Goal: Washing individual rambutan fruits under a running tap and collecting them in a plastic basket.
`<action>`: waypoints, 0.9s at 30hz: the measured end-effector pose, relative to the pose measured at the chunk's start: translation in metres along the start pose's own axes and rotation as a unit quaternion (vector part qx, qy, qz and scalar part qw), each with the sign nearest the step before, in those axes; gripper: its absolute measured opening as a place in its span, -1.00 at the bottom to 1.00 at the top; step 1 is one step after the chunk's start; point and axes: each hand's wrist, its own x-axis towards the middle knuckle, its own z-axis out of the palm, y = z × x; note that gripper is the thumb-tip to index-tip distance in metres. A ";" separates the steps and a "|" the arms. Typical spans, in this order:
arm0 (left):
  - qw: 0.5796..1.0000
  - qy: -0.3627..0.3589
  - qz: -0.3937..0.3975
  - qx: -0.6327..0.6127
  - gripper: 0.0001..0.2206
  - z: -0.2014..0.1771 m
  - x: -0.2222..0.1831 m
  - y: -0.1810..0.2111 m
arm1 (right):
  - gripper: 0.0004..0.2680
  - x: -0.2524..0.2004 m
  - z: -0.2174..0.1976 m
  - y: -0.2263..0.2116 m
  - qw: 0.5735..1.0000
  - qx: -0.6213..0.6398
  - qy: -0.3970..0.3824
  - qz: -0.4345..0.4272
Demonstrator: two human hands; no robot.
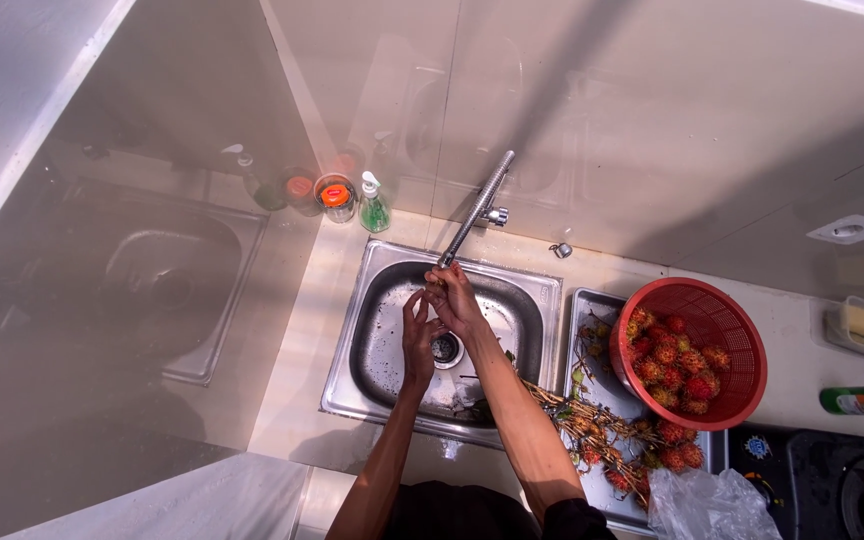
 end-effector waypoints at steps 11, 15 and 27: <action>0.998 -0.006 -0.044 0.040 -0.39 0.000 0.001 -0.005 | -0.69 -0.011 -0.002 -0.006 0.997 -0.005 -0.011 0.079; 0.997 0.009 -0.047 0.056 -0.42 -0.001 0.004 0.000 | -0.73 -0.017 0.004 -0.013 0.997 -0.007 -0.040 0.065; 0.993 0.017 -0.050 0.101 -0.48 0.017 0.014 0.049 | -0.82 -0.058 0.021 -0.023 0.979 -0.187 -0.022 -0.074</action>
